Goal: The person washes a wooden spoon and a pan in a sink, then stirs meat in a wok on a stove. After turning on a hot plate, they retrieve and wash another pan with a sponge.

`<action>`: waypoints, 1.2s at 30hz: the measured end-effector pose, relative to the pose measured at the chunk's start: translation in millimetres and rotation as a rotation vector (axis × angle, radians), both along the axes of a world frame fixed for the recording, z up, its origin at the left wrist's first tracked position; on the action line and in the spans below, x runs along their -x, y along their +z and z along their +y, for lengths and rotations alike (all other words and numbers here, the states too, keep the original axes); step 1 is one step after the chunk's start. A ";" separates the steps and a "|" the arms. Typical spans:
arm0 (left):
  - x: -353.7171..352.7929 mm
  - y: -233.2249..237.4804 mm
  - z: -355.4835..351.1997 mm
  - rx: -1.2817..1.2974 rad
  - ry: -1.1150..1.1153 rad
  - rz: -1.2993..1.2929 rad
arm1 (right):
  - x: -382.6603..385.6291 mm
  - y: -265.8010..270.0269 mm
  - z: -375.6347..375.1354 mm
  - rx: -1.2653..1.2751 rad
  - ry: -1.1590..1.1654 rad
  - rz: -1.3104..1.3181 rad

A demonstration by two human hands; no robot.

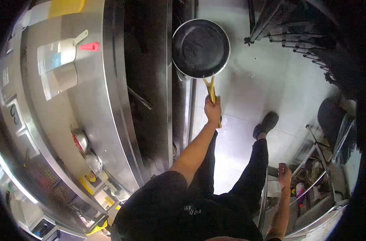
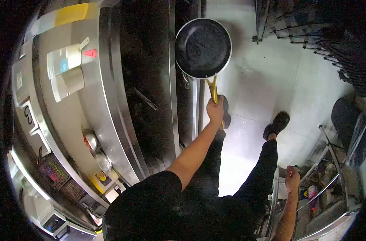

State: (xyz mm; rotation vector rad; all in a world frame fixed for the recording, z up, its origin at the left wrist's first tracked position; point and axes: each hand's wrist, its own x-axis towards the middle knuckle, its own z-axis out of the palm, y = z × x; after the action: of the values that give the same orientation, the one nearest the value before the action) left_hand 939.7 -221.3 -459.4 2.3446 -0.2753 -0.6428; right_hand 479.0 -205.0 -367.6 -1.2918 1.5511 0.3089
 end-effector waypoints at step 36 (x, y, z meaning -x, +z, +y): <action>50.0 134.8 60.0 -0.332 -0.543 -0.017 | -34.9 10.0 -2.9 0.157 -0.023 -0.090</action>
State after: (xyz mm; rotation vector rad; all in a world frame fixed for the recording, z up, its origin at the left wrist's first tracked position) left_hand 889.7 -161.3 -324.6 2.6019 -0.8920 -0.9860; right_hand 513.9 -207.8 -357.6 -1.3887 1.5367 0.1139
